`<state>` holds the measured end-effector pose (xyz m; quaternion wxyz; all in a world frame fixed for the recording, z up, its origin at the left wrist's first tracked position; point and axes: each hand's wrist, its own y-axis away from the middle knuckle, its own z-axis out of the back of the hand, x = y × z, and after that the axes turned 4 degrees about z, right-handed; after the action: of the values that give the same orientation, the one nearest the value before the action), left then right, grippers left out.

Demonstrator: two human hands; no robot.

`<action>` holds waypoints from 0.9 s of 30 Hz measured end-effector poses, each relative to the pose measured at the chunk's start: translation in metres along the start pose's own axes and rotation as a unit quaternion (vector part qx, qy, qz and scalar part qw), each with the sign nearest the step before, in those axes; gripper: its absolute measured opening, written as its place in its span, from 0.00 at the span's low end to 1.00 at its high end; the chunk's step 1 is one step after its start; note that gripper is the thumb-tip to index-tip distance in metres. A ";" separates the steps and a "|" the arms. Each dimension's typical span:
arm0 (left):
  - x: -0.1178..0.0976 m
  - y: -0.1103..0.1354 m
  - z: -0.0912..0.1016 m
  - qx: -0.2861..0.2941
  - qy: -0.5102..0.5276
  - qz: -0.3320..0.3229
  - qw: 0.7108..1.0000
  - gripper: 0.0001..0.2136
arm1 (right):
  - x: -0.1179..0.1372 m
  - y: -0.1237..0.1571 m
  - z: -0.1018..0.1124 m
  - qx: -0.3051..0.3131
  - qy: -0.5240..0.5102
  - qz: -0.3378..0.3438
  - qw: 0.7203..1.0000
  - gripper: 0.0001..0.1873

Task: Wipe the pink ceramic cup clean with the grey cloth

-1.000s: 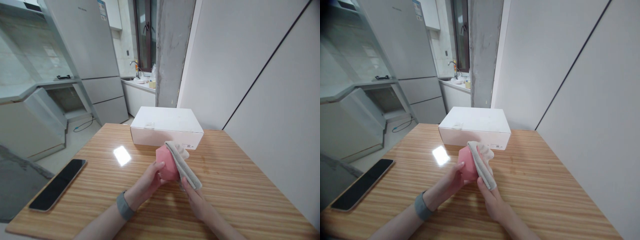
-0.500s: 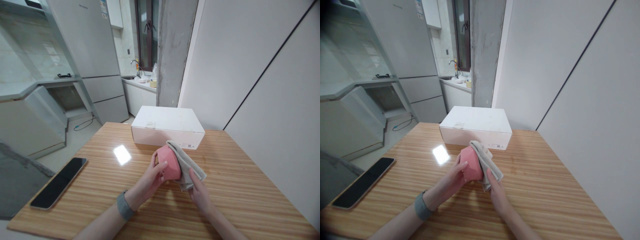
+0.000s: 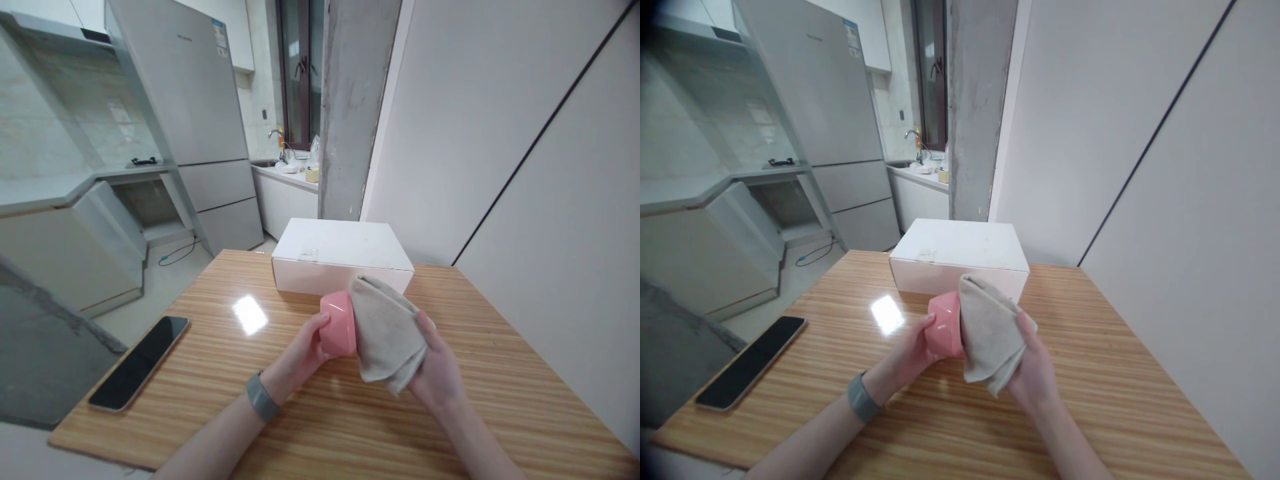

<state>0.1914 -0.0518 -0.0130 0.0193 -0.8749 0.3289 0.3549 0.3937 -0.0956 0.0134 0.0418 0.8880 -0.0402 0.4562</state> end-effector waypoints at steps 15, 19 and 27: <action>0.006 -0.006 0.001 0.005 -0.006 0.028 1.000 0.17 | 0.041 0.065 0.097 -0.091 0.100 -0.281 0.950 0.26; 0.010 -0.010 0.004 -0.009 -0.039 0.021 0.999 0.18 | 0.052 0.067 0.121 -0.113 0.327 -0.149 0.926 0.34; 0.004 -0.010 -0.006 -0.050 -0.108 0.002 0.993 0.22 | 0.064 0.062 0.170 -0.013 0.582 -0.028 0.812 0.32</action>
<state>0.2028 -0.0480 -0.0134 0.0097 -0.8307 0.3086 0.4632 0.5612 -0.1782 -0.0303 0.0816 0.4561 0.0110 0.8861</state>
